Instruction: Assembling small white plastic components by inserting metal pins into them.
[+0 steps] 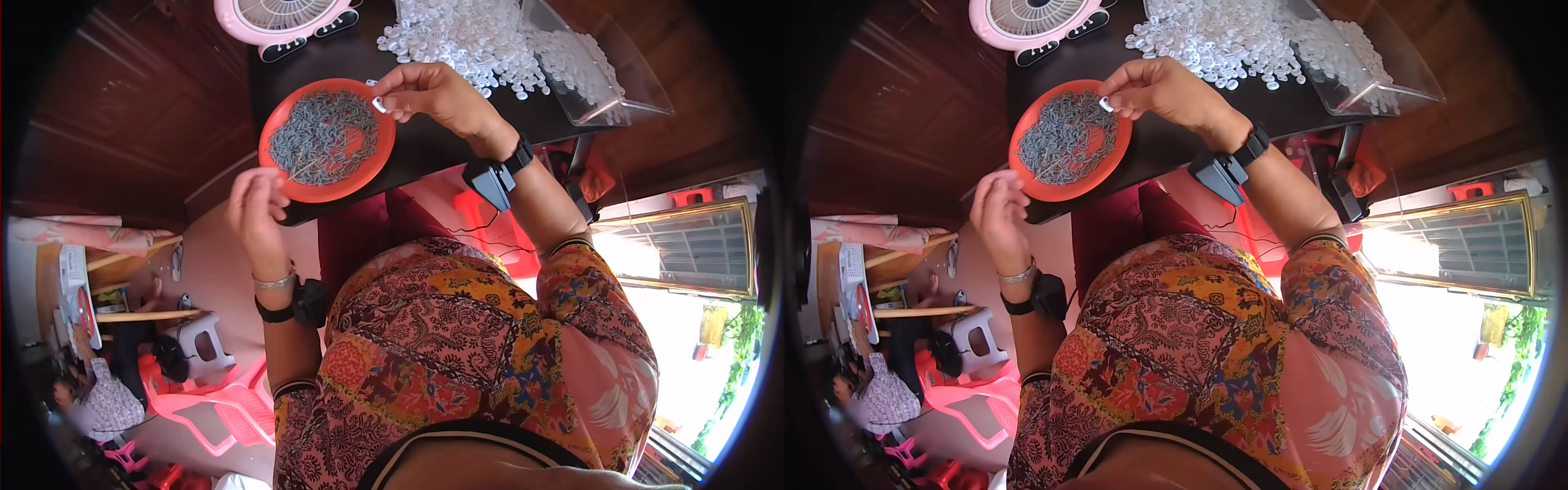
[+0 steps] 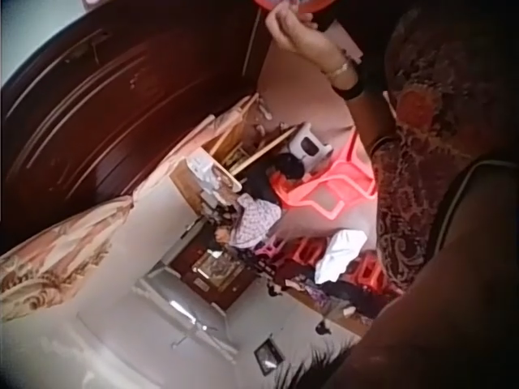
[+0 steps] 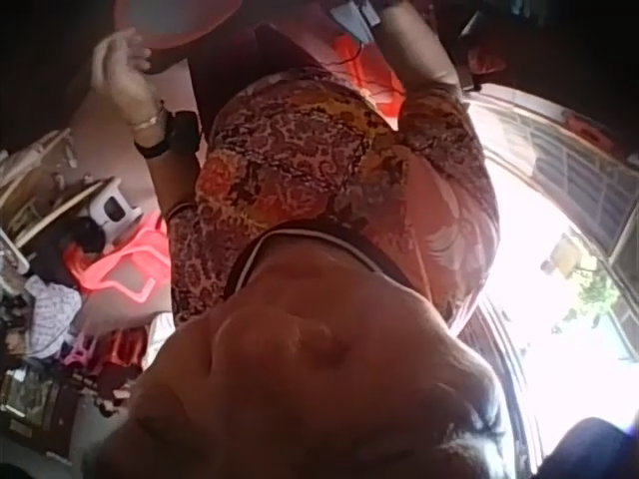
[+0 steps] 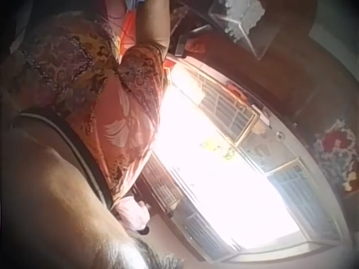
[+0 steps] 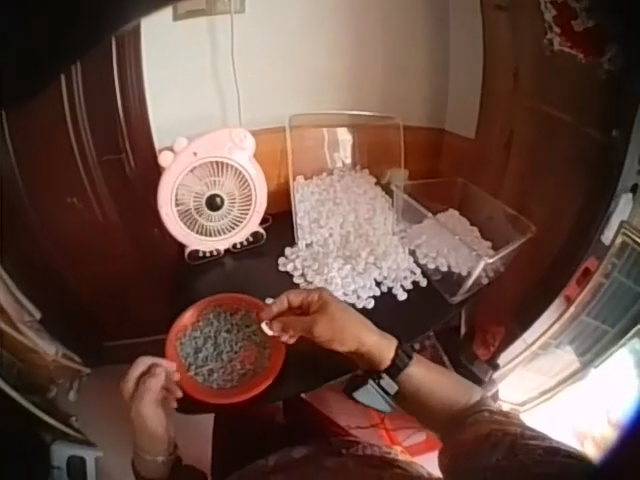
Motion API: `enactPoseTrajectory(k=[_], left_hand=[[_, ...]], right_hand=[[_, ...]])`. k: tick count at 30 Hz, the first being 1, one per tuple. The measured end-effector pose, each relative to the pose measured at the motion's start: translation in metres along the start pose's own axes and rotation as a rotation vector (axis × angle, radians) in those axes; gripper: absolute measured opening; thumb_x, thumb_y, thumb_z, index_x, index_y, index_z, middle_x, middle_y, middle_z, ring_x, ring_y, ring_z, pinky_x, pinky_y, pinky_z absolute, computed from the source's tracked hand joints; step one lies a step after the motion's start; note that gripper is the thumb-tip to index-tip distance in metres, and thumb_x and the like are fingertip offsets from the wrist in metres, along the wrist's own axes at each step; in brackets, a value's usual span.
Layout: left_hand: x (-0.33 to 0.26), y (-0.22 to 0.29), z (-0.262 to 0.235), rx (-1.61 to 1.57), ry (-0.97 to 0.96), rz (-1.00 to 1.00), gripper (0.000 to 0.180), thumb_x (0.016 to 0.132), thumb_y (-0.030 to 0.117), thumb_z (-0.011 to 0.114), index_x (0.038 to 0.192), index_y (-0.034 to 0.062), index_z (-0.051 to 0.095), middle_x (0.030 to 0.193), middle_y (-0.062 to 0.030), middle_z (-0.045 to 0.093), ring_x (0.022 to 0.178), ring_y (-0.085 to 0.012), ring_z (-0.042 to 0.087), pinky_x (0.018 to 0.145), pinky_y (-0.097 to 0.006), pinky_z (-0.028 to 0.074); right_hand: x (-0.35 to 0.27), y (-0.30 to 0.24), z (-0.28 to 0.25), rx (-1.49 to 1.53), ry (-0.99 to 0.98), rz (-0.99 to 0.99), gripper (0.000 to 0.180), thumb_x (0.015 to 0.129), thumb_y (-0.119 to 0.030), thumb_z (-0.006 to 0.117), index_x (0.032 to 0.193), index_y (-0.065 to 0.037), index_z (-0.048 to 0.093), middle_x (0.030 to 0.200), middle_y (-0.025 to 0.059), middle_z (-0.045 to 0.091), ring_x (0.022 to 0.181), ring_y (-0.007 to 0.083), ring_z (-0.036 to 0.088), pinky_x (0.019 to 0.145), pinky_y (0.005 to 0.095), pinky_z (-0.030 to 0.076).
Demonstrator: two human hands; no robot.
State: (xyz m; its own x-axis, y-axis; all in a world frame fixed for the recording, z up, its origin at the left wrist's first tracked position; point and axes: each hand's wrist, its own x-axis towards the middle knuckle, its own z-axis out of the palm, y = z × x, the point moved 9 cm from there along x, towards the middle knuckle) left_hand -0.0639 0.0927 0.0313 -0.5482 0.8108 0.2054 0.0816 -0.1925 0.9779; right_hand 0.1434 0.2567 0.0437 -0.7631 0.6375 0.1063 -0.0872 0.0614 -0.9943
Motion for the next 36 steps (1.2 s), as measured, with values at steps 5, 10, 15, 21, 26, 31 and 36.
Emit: enactPoseTrajectory(k=[5,10,15,21,26,31,36], left_hand=[[-0.024,0.003,0.068,-0.03,-0.283,-0.14,0.019,0.092,0.017,0.05,0.091,0.0021,0.062,0.077,-0.0017,0.059,0.061,-0.0047,0.049,0.052,-0.018,0.036],[-0.042,-0.016,0.086,-0.268,-0.427,-0.361,0.032,0.094,0.03,0.044,0.087,0.0027,0.057,0.075,-0.0043,0.058,0.057,-0.009,0.051,0.05,-0.02,0.037],[-0.052,-0.023,0.085,-0.355,-0.467,-0.413,0.03,0.093,0.032,0.045,0.088,0.0036,0.053,0.073,-0.0048,0.055,0.055,-0.0111,0.051,0.048,-0.021,0.037],[-0.057,-0.038,0.079,-0.53,-0.427,-0.498,0.016,0.089,0.023,0.051,0.087,0.0068,0.051,0.071,-0.0031,0.054,0.056,-0.011,0.05,0.048,-0.021,0.037],[-0.057,-0.032,0.076,-0.486,-0.379,-0.47,0.014,0.088,0.021,0.053,0.086,0.0071,0.051,0.069,-0.0017,0.054,0.056,-0.0093,0.05,0.049,-0.02,0.036],[-0.058,-0.03,0.066,-0.198,-0.442,-0.394,0.014,0.087,0.019,0.052,0.084,0.0058,0.054,0.068,-0.0013,0.054,0.056,-0.0075,0.049,0.049,-0.02,0.036],[-0.061,-0.031,0.053,0.001,-0.428,-0.363,0.015,0.086,0.018,0.05,0.081,0.0052,0.056,0.067,-0.0005,0.055,0.056,-0.0065,0.048,0.05,-0.019,0.035]], right_hand=[[-0.013,-0.009,0.045,0.097,-0.07,-0.027,0.014,0.086,0.0,0.06,0.099,0.0,0.065,0.086,0.0023,0.065,0.074,0.0072,0.059,0.07,0.0214,0.049],[-0.039,-0.036,0.082,-0.373,-0.001,-0.448,0.007,0.084,0.001,0.064,0.09,0.0,0.063,0.085,0.0046,0.063,0.08,0.0147,0.063,0.071,0.0267,0.05],[-0.052,-0.036,0.091,-0.474,0.076,-0.569,0.011,0.077,-0.001,0.066,0.088,-0.004,0.063,0.083,0.0082,0.062,0.079,0.0264,0.064,0.065,0.0333,0.052],[-0.056,-0.03,0.094,-0.386,0.054,-0.51,0.013,0.077,-0.005,0.069,0.09,-0.004,0.064,0.085,0.0072,0.065,0.079,0.0241,0.065,0.066,0.0316,0.053],[-0.055,-0.025,0.094,-0.406,0.073,-0.47,0.017,0.075,-0.007,0.071,0.091,-0.005,0.065,0.086,0.0078,0.065,0.079,0.0256,0.065,0.066,0.0321,0.053],[-0.064,-0.041,0.111,-0.783,0.009,-0.591,0.021,0.074,-0.007,0.072,0.094,-0.005,0.067,0.088,0.0089,0.065,0.078,0.0267,0.064,0.066,0.0343,0.053],[-0.065,-0.04,0.123,-0.873,-0.009,-0.644,0.014,0.075,-0.011,0.068,0.088,-0.006,0.065,0.082,0.0067,0.062,0.076,0.0268,0.062,0.064,0.0359,0.051]])
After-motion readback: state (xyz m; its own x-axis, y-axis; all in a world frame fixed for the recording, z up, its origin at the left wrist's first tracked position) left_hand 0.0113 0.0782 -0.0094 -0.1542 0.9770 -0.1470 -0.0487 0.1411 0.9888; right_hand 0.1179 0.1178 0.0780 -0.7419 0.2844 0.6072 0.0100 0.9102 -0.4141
